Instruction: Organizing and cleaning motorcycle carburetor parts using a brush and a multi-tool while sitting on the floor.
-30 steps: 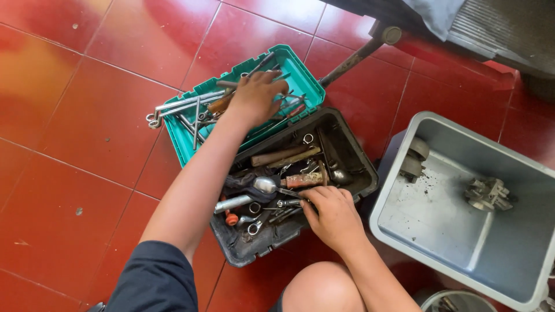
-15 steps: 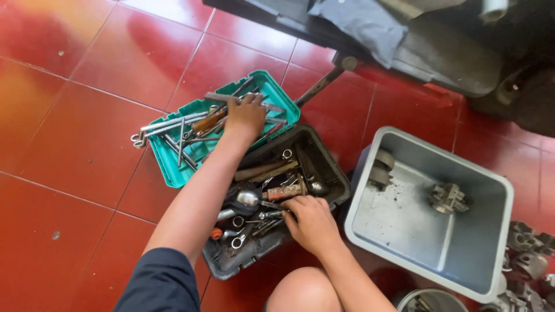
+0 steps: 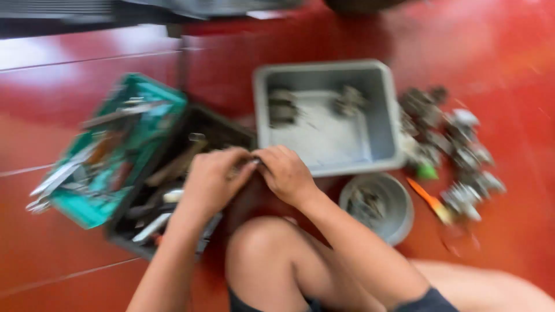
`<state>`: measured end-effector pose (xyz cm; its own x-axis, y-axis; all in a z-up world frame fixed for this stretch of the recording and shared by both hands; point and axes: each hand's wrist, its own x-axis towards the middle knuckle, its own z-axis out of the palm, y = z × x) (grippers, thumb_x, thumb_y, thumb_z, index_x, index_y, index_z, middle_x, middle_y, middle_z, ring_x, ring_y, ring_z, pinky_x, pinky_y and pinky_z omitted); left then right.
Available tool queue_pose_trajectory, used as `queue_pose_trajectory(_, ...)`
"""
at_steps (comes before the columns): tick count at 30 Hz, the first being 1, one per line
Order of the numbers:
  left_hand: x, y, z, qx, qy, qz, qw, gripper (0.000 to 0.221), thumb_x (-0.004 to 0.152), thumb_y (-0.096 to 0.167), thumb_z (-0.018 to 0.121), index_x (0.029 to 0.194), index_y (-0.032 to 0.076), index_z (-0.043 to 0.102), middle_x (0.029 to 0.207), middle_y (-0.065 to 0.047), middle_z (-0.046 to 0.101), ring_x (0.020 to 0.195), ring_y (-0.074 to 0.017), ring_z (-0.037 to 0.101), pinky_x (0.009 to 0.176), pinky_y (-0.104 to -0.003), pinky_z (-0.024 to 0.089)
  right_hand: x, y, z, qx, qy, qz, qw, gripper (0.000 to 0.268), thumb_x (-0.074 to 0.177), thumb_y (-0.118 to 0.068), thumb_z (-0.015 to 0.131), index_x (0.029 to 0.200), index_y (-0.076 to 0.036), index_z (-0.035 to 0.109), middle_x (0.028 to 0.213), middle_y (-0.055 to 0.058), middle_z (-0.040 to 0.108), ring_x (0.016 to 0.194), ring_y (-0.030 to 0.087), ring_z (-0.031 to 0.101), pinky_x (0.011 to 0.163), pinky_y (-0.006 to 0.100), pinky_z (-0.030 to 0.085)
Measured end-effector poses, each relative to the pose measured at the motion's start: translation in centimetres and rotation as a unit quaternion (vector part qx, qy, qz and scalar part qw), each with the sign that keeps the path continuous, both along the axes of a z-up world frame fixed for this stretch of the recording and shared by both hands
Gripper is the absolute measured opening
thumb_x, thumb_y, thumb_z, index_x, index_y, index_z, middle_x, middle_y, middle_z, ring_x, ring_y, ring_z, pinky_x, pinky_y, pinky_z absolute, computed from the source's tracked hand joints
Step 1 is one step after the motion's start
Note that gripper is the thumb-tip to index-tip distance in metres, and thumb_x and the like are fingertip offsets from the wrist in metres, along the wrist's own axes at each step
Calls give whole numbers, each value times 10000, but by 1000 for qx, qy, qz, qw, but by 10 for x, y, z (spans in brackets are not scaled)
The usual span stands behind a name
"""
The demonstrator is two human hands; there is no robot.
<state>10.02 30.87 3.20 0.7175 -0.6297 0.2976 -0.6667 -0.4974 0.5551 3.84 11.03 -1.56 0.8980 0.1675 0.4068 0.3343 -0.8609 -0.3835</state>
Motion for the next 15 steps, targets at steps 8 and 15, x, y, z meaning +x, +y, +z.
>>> queue_pose_trajectory(8, -92, -177, 43, 74, 96, -192, 974, 533, 924, 423, 693, 1377, 164, 583, 1219, -125, 701, 1074, -386, 689, 895, -529, 527, -175, -186, 55, 32, 301, -259, 917, 335, 992, -295, 610, 1280, -126, 630, 1111, 205, 737, 1074, 416, 698, 918, 548, 550)
queue_pose_trajectory(15, -158, -279, -110, 438, -11, -271, 857, 1026, 527, 640, 927, 1360, 215, 502, 1343, -82, 606, 1264, -282, 518, 1012, -483, 389, -259, -267, 43, 78, 458, -382, 799, 333, 998, -472, 553, 1271, -310, 654, 990, 115, 769, 1048, 354, 721, 877, 505, 542)
